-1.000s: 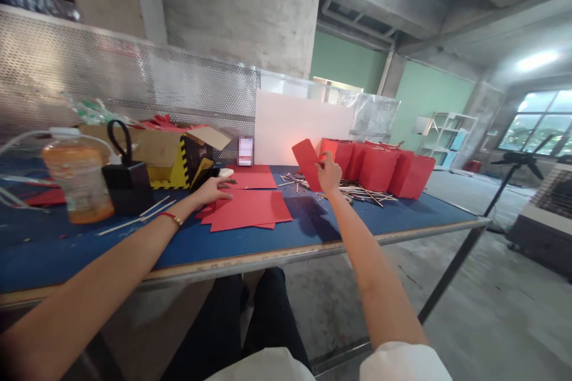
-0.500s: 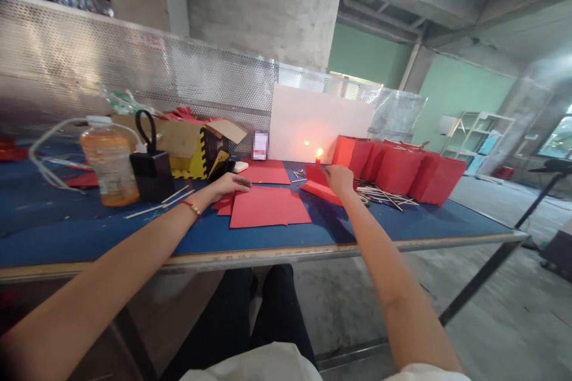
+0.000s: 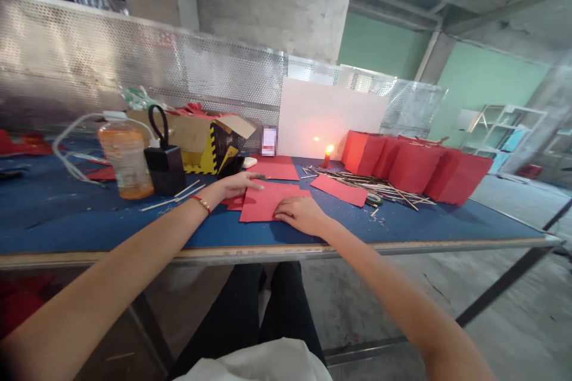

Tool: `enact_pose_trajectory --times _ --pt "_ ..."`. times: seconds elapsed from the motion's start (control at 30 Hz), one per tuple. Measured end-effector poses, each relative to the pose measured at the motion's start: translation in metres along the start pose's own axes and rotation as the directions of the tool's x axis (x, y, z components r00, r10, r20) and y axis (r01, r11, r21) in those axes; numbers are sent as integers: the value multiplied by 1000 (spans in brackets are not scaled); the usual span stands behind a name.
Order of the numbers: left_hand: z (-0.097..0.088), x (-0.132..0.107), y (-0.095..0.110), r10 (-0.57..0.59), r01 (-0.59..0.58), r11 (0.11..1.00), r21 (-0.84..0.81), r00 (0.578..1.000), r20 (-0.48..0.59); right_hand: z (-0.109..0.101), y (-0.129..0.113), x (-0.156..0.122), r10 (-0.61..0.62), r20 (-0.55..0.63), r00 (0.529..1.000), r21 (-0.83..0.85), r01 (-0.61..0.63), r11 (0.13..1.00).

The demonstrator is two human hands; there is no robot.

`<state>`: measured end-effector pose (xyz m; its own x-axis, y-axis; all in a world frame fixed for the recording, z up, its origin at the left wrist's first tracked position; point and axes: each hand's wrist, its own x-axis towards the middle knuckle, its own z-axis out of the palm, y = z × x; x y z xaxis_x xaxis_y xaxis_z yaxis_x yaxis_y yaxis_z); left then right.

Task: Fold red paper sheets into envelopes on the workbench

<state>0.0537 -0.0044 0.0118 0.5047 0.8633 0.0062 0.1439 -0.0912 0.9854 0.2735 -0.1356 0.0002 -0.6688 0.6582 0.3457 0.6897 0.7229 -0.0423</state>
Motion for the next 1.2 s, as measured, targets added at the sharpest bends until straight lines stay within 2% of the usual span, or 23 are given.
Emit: enact_pose_trajectory --times 0.1,0.17,0.2,0.23,0.3,0.33,0.37,0.4,0.47,0.5,0.57,0.67,0.7,0.73,0.8,0.87,0.93,1.07,1.2 --pt "6 -3 3 136 -115 960 256 989 -64 0 0 -5 37 -40 999 -11 -37 999" --pt "9 -3 9 269 -223 887 405 961 -60 1 7 -9 125 -188 974 -14 -130 991" --pt "10 -3 14 329 -279 846 455 944 -34 1 13 -12 192 -298 935 -3 -202 979" --pt "11 -5 19 386 -333 805 492 922 -6 0 19 -15 268 -412 871 29 -282 959" --pt "10 -10 31 487 -429 721 544 872 44 -4 32 -20 440 -569 695 196 -405 893" --pt "8 -15 36 529 -467 685 560 847 60 -6 38 -21 536 -574 619 336 -419 844" --pt "7 -21 40 564 -491 661 567 824 55 -7 41 -22 626 -525 577 495 -391 776" --pt "5 -28 44 593 -498 655 568 805 22 -8 42 -23 694 -434 575 651 -332 682" --pt "3 -45 46 616 -521 684 510 787 -22 -9 37 -20 732 -243 637 867 -195 458" --pt "2 -53 45 621 -540 719 438 782 -57 -8 32 -18 721 -192 665 918 -138 372" --pt "4 -70 39 601 -548 790 275 781 -169 -6 19 -13 710 -181 680 955 -50 291" --pt "12 -93 24 508 -521 851 71 781 -364 -2 1 -9 721 -197 665 967 10 256" --pt "14 -100 18 453 -498 867 -13 799 -396 0 -4 -8 718 -189 670 969 9 246" --pt "16 -106 13 376 -444 890 -102 842 -387 2 -8 -9 714 -177 677 971 3 238" --pt "20 -118 4 200 -268 935 -233 940 -277 6 -15 -12 705 -158 691 973 -13 230" --pt "24 -127 -1 78 -123 951 -283 983 -164 9 -18 -15 706 -149 693 974 -20 225" --pt "27 -132 -1 59 -96 949 -299 990 -132 10 -20 -17 722 -157 674 973 -18 228" --pt "32 -133 5 128 -188 934 -305 970 -206 10 -19 -15 750 -229 620 960 15 281" --pt "34 -133 3 93 -150 928 -342 980 -176 10 -18 -14 740 -256 621 949 14 316"
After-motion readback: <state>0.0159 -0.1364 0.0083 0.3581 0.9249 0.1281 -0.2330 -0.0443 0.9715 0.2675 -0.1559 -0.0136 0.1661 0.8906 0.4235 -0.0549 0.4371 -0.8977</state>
